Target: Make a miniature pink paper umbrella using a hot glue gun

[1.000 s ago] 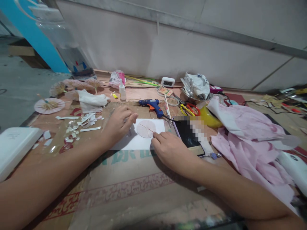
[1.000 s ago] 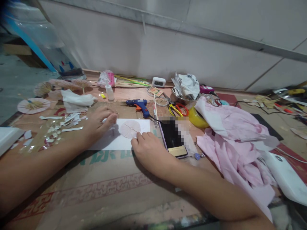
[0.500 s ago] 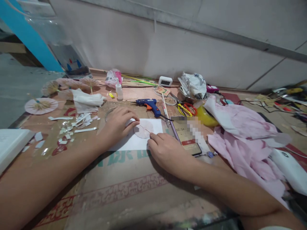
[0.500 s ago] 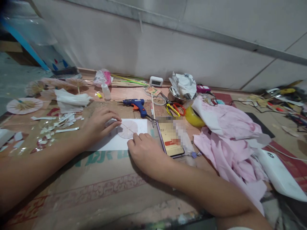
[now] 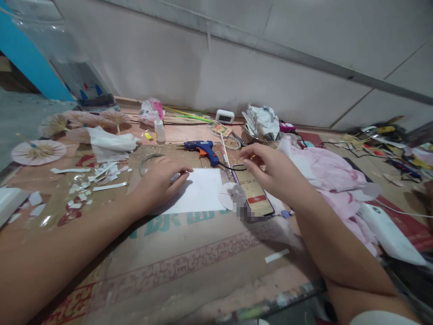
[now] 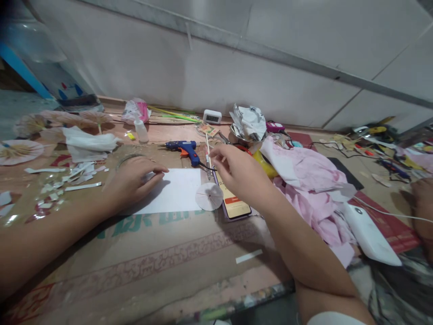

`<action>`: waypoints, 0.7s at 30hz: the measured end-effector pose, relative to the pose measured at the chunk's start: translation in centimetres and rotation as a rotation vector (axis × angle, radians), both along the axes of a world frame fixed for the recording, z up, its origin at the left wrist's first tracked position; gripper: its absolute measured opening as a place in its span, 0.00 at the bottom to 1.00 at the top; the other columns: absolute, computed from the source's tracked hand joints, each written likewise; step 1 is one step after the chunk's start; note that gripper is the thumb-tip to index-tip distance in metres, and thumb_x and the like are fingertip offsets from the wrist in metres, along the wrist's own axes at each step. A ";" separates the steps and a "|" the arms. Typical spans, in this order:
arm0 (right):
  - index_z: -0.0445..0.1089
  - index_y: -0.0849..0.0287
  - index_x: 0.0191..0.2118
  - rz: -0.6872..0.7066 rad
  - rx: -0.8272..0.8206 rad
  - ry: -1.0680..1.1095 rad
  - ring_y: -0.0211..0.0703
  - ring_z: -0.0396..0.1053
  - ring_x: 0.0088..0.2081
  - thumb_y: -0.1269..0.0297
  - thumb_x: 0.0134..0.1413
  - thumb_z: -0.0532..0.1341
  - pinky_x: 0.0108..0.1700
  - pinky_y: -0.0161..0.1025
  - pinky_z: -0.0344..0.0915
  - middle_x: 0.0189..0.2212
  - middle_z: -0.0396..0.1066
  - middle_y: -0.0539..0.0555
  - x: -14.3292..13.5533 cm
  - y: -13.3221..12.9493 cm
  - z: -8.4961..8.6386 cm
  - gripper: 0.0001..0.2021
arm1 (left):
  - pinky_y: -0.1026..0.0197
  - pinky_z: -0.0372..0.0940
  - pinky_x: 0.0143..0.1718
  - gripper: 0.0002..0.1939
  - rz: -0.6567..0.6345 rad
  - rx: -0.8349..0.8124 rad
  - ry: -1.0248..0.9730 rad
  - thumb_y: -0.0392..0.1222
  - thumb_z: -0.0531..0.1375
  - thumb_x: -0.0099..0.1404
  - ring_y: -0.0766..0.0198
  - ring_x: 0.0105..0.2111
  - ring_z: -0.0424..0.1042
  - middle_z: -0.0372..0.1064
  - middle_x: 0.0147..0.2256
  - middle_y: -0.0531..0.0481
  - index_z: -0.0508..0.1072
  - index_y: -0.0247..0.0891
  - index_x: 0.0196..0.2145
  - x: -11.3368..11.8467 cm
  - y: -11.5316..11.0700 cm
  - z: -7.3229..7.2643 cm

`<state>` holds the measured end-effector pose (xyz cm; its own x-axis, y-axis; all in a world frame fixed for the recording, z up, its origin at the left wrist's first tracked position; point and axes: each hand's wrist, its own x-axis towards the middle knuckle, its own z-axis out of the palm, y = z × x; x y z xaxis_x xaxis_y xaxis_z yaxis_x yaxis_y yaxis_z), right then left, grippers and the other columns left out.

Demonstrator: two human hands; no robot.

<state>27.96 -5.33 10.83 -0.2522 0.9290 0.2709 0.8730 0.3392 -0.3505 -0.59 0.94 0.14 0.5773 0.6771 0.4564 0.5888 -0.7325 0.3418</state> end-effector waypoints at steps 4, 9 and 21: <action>0.73 0.58 0.46 0.002 0.074 0.027 0.43 0.73 0.37 0.66 0.65 0.57 0.37 0.39 0.64 0.39 0.78 0.55 -0.3 -0.4 0.0 0.09 | 0.52 0.63 0.46 0.13 -0.110 0.068 0.074 0.47 0.57 0.74 0.55 0.42 0.73 0.78 0.41 0.45 0.78 0.38 0.44 1.5 -0.6 -0.1; 0.73 0.59 0.46 0.025 0.081 0.034 0.43 0.73 0.39 0.65 0.64 0.59 0.38 0.38 0.65 0.41 0.78 0.55 -0.7 -0.6 0.3 0.08 | 0.55 0.61 0.44 0.09 -0.378 0.116 0.195 0.43 0.60 0.73 0.56 0.43 0.71 0.76 0.44 0.46 0.79 0.43 0.46 5.3 -1.6 0.0; 0.66 0.60 0.55 -0.193 -0.177 -0.360 0.57 0.75 0.43 0.43 0.64 0.58 0.40 0.46 0.67 0.50 0.74 0.64 2.9 2.4 -1.8 0.26 | 0.54 0.59 0.43 0.07 -0.482 0.308 0.373 0.38 0.59 0.73 0.57 0.37 0.67 0.73 0.36 0.46 0.75 0.36 0.36 7.9 -2.2 0.4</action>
<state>30.87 -2.94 9.00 -0.1183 0.9925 0.0299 0.9915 0.1197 -0.0510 7.31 -1.23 0.56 0.9378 0.1760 0.2992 0.2104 -0.9738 -0.0867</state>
